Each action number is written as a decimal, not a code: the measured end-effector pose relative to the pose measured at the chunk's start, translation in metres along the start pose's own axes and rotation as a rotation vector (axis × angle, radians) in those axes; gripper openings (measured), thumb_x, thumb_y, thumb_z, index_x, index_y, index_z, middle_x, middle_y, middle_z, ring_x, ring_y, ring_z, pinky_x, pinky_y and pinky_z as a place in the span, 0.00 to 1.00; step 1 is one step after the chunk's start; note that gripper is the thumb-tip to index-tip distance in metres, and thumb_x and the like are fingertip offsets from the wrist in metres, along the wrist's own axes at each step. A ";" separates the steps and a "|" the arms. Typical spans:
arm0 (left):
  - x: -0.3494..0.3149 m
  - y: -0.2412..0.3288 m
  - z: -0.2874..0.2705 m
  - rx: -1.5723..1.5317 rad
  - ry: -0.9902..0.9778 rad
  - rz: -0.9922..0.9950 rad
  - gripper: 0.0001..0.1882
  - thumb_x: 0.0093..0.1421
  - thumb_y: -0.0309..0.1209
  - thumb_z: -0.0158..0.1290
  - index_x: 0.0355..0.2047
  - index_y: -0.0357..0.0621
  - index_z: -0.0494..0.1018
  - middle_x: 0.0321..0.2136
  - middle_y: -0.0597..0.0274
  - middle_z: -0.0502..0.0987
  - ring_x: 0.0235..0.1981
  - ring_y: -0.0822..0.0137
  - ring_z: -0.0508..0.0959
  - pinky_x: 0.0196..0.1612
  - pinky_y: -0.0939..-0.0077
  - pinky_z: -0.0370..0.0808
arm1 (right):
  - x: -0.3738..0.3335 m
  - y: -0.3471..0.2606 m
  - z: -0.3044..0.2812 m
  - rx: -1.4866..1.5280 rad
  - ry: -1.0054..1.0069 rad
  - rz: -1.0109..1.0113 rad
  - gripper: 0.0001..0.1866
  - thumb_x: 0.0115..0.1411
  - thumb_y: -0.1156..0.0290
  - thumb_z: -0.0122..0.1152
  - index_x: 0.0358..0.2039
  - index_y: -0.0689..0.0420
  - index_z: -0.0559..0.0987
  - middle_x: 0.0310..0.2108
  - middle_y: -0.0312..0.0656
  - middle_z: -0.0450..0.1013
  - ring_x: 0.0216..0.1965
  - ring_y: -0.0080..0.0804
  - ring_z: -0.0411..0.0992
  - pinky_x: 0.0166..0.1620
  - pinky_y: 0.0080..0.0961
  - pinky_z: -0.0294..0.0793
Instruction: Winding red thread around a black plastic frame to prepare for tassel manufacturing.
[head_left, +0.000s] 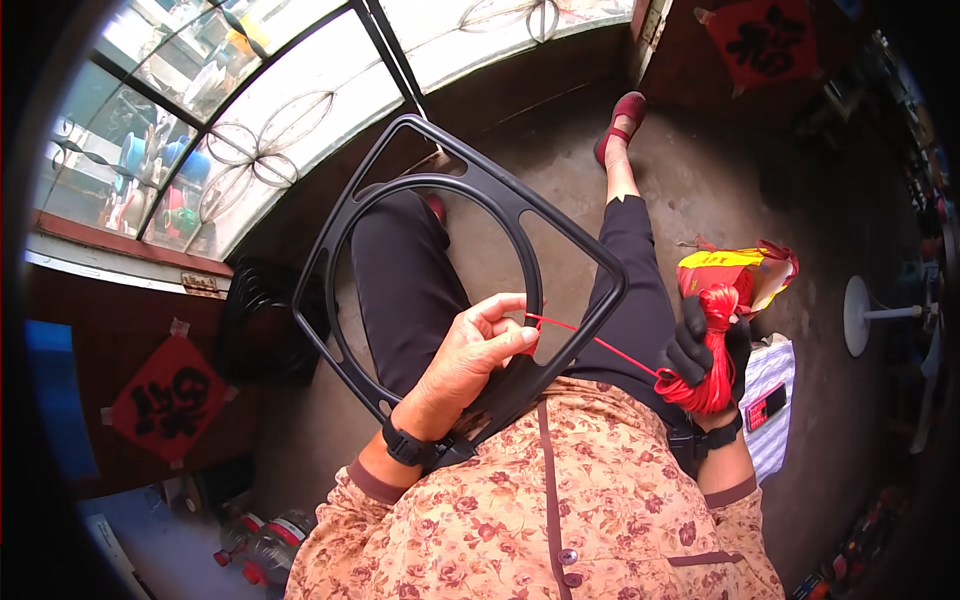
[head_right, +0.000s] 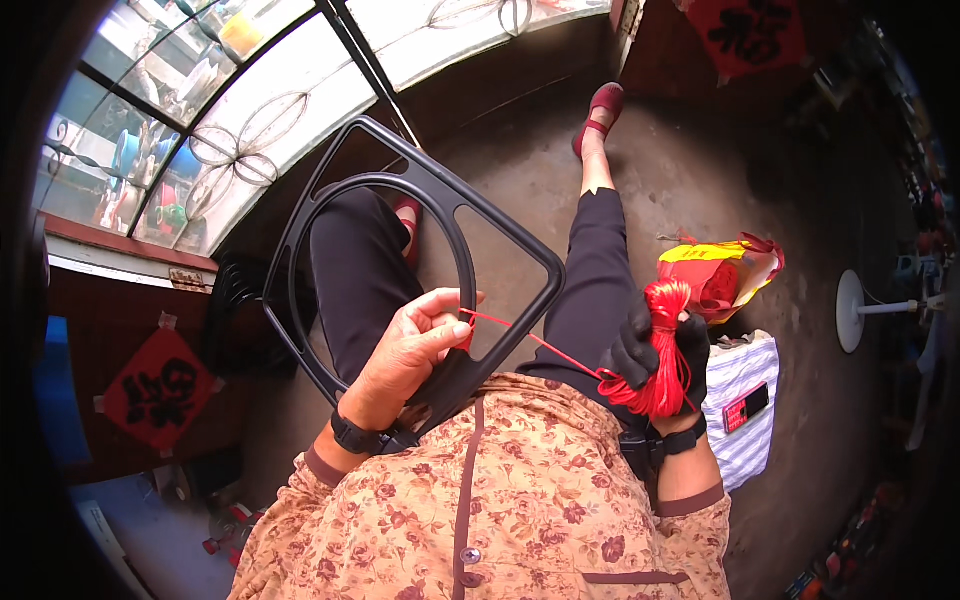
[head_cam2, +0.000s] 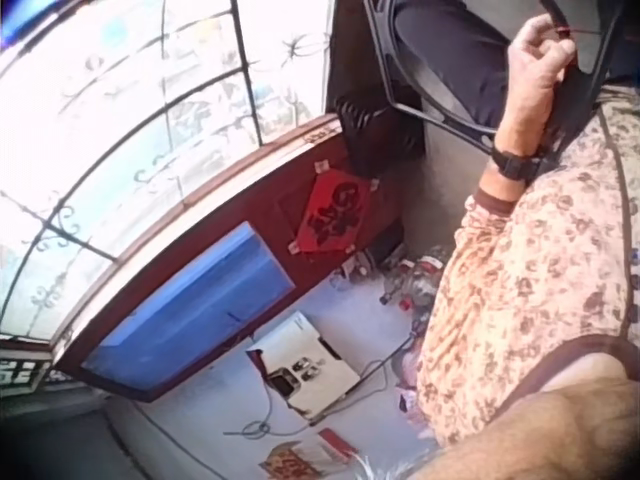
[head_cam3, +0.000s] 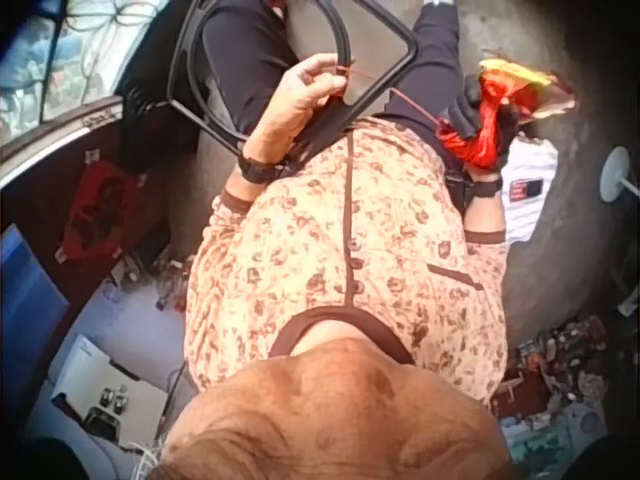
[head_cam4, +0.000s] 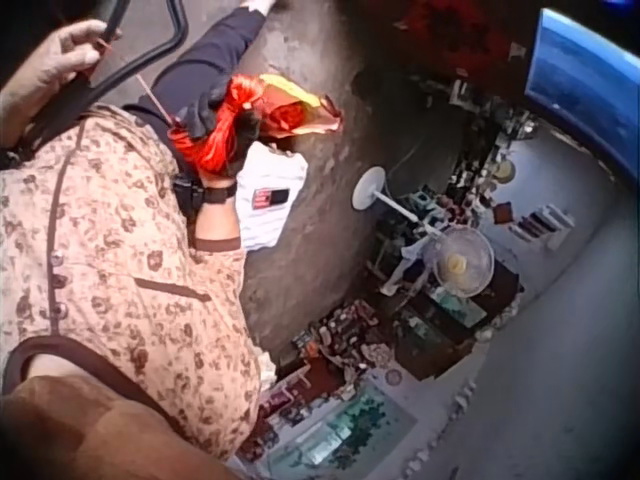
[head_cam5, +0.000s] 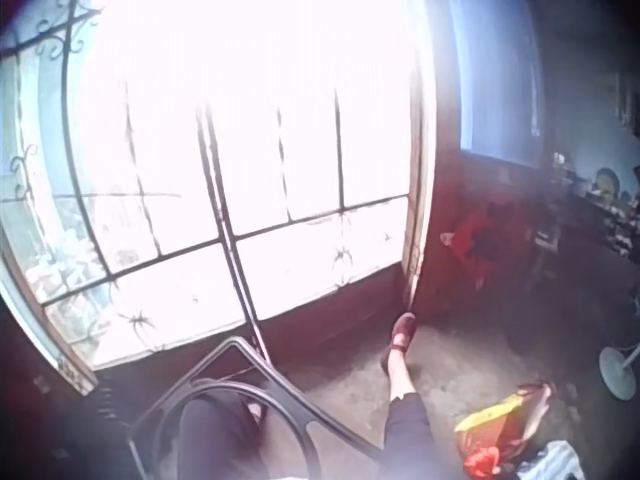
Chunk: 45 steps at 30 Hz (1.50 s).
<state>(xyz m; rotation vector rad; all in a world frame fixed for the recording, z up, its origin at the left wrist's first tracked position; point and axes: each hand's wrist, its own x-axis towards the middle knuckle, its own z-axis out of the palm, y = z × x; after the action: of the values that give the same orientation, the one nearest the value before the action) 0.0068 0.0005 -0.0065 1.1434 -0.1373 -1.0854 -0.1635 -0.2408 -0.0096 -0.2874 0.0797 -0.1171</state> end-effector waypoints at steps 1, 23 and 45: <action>0.000 0.001 0.002 0.000 -0.002 0.002 0.12 0.57 0.26 0.59 0.41 0.41 0.73 0.28 0.72 0.76 0.23 0.86 0.69 0.24 0.93 0.63 | -0.001 0.001 -0.001 -0.002 -0.002 -0.001 0.21 0.61 0.51 0.51 0.35 0.61 0.71 0.15 0.37 0.61 0.16 0.32 0.65 0.30 0.31 0.68; -0.003 -0.009 -0.005 0.020 -0.006 0.093 0.08 0.62 0.33 0.54 0.28 0.43 0.75 0.22 0.72 0.75 0.21 0.85 0.67 0.26 0.90 0.63 | 0.041 0.016 -0.040 0.226 0.066 0.007 0.23 0.62 0.55 0.54 0.48 0.62 0.70 0.24 0.35 0.61 0.27 0.29 0.62 0.43 0.30 0.66; -0.001 -0.005 0.000 0.030 -0.087 -0.003 0.05 0.60 0.30 0.55 0.28 0.43 0.75 0.22 0.75 0.74 0.21 0.86 0.67 0.24 0.92 0.63 | -0.007 -0.045 -0.102 -0.091 0.556 -0.399 0.15 0.64 0.55 0.52 0.34 0.56 0.74 0.28 0.39 0.74 0.34 0.36 0.72 0.45 0.37 0.71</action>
<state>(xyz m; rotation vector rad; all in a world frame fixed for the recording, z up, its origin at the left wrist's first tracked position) 0.0032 0.0010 -0.0098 1.1237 -0.2203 -1.1394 -0.1852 -0.3108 -0.0941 -0.3531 0.5812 -0.5901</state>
